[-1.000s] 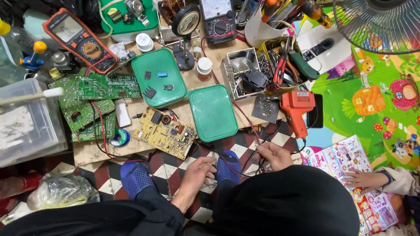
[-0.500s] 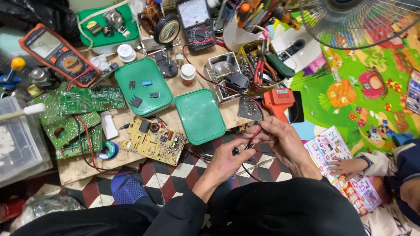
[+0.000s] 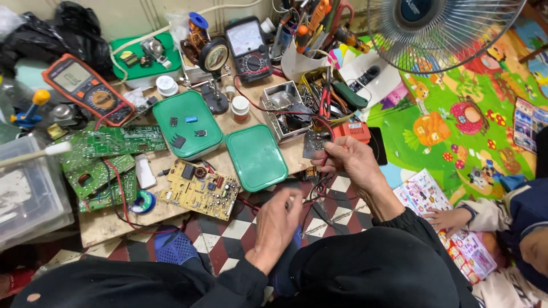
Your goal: Diagnosing and repairing electronic circuit boards by testing components with a multimeter and inspecting parts.
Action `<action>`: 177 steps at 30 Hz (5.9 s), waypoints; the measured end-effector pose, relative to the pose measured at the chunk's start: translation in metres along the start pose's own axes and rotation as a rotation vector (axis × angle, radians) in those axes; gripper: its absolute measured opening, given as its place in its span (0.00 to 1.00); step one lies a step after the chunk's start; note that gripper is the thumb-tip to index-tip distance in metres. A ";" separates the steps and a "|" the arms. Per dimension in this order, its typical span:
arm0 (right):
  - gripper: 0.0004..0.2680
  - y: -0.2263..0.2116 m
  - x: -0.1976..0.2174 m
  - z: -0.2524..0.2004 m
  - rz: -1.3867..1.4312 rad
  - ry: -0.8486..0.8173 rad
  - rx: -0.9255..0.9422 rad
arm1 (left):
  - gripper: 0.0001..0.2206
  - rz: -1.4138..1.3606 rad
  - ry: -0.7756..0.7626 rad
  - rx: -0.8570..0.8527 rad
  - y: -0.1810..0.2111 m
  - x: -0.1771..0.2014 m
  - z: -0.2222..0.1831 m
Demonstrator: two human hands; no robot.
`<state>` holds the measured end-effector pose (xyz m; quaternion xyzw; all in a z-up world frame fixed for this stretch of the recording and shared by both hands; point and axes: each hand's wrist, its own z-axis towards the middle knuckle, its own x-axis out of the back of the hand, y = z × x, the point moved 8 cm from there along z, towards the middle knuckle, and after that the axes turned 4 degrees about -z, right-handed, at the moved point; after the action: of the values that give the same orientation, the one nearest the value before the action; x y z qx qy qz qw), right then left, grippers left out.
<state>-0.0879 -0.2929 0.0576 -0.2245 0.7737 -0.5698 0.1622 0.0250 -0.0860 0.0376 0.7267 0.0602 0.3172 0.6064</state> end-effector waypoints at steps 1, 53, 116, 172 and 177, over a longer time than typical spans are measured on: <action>0.08 0.000 -0.006 -0.001 -0.012 -0.017 -0.026 | 0.14 -0.089 0.006 0.051 0.004 0.006 0.003; 0.16 -0.027 -0.002 -0.076 -0.942 -0.258 0.433 | 0.26 -0.358 -0.332 -0.067 0.140 -0.018 0.065; 0.15 -0.089 0.025 -0.065 0.419 -0.186 0.375 | 0.19 -0.267 -0.539 -0.200 0.062 -0.047 -0.010; 0.24 -0.096 -0.079 -0.143 -0.706 0.083 0.049 | 0.14 0.215 -0.114 -0.265 0.055 0.080 -0.036; 0.23 -0.031 -0.172 -0.100 -0.351 -0.292 -0.084 | 0.11 0.336 -0.134 -0.242 -0.033 0.067 -0.034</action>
<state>0.0117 -0.1283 0.1160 -0.4423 0.7142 -0.5180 0.1612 0.0696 -0.0170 0.0354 0.6678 -0.1406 0.3697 0.6306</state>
